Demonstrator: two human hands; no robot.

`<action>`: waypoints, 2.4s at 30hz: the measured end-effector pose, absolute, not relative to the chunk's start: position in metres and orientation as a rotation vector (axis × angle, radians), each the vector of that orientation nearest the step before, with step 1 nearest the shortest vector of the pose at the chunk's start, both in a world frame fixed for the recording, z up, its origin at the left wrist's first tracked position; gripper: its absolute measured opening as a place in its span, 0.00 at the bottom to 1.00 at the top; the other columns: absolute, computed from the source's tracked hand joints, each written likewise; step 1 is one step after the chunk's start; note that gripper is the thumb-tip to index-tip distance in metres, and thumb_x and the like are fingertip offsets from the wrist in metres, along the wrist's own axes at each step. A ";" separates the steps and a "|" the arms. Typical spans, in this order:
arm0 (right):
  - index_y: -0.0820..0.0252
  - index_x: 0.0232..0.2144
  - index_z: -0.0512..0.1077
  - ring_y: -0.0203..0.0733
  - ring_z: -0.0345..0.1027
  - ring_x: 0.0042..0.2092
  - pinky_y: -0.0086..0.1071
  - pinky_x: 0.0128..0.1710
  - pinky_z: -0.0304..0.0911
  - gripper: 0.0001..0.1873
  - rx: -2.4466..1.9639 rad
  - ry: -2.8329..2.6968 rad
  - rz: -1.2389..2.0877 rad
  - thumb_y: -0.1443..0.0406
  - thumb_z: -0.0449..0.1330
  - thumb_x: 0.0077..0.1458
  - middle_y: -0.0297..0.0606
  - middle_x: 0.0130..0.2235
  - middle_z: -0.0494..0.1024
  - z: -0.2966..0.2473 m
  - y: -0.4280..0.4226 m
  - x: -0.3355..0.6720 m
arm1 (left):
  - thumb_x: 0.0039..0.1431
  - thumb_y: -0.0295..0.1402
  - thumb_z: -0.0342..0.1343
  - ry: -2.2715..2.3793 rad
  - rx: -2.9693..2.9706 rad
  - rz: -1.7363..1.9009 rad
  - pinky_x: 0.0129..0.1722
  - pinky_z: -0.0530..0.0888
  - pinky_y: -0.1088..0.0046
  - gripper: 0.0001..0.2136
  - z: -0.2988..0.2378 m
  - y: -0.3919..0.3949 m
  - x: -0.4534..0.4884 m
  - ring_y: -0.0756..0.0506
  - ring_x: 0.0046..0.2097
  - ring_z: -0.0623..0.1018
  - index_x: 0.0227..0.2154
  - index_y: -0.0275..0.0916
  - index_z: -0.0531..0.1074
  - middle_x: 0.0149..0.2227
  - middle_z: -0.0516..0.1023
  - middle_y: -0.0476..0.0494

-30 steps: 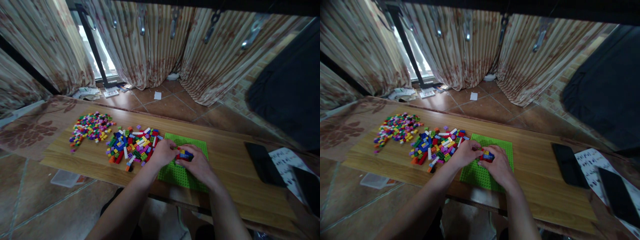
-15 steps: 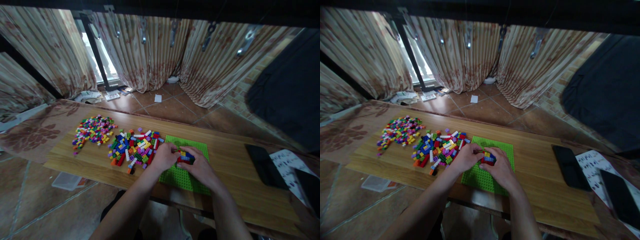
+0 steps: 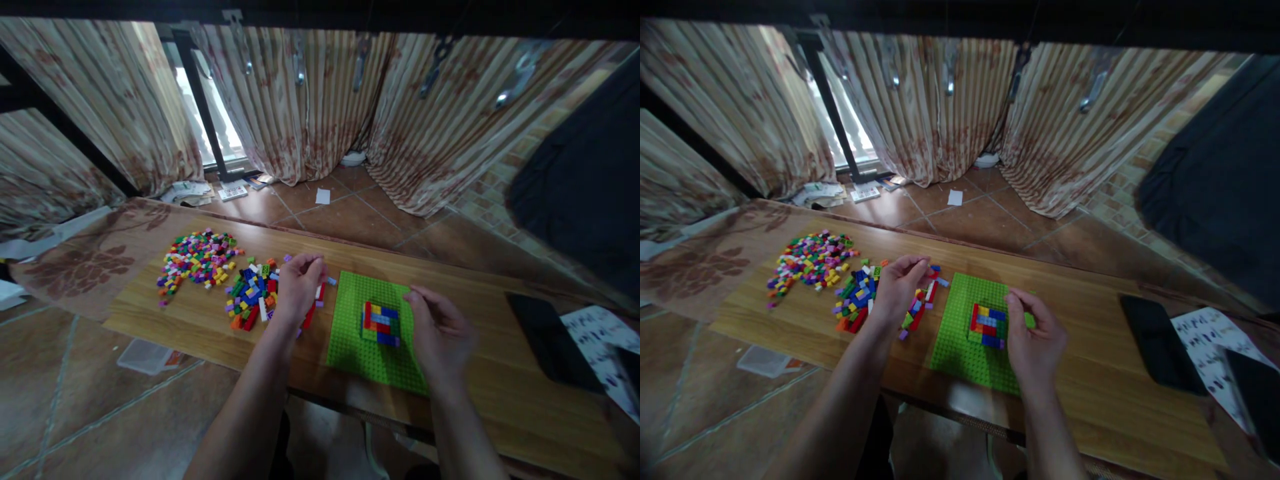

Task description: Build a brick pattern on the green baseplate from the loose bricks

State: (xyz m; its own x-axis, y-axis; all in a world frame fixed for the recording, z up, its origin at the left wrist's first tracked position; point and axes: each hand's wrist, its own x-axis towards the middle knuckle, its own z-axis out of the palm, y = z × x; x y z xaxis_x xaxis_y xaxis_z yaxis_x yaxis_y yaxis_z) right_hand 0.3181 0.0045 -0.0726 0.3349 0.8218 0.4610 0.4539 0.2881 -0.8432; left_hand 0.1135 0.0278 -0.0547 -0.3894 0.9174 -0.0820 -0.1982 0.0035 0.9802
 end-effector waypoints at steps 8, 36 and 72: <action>0.53 0.39 0.76 0.40 0.73 0.36 0.36 0.38 0.68 0.10 -0.949 -1.916 0.417 0.71 0.58 0.58 0.35 0.33 0.80 -0.073 -0.036 0.264 | 0.45 0.34 0.65 1.294 0.505 1.924 0.25 0.69 0.81 0.12 -0.037 0.014 0.061 0.56 0.23 0.72 0.32 0.33 0.75 0.23 0.74 0.51; 0.57 0.47 0.72 0.52 0.64 0.50 0.48 0.50 0.60 0.14 -1.104 -2.292 0.341 0.66 0.58 0.58 0.41 0.51 0.75 -0.108 -0.025 0.218 | 0.53 0.25 0.58 1.008 0.083 1.923 0.22 0.69 0.84 0.04 -0.028 0.000 0.027 0.58 0.21 0.70 0.33 0.33 0.74 0.23 0.72 0.53; 0.60 0.38 0.73 0.48 0.66 0.41 0.41 0.41 0.62 0.06 -1.314 -2.172 0.262 0.68 0.56 0.59 0.42 0.37 0.77 -0.108 -0.022 0.220 | 0.38 0.29 0.67 1.136 0.326 1.682 0.25 0.68 0.83 0.15 -0.033 0.006 0.059 0.56 0.24 0.71 0.33 0.32 0.75 0.25 0.75 0.51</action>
State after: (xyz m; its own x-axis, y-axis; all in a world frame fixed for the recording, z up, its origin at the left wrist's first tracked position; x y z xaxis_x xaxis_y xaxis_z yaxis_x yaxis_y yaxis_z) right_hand 0.2201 -0.0216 -0.1076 -0.3461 0.8593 0.3767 0.7453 0.4956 -0.4460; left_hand 0.0589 0.0062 -0.0330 -0.4298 0.8521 -0.2987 -0.5952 -0.0187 0.8033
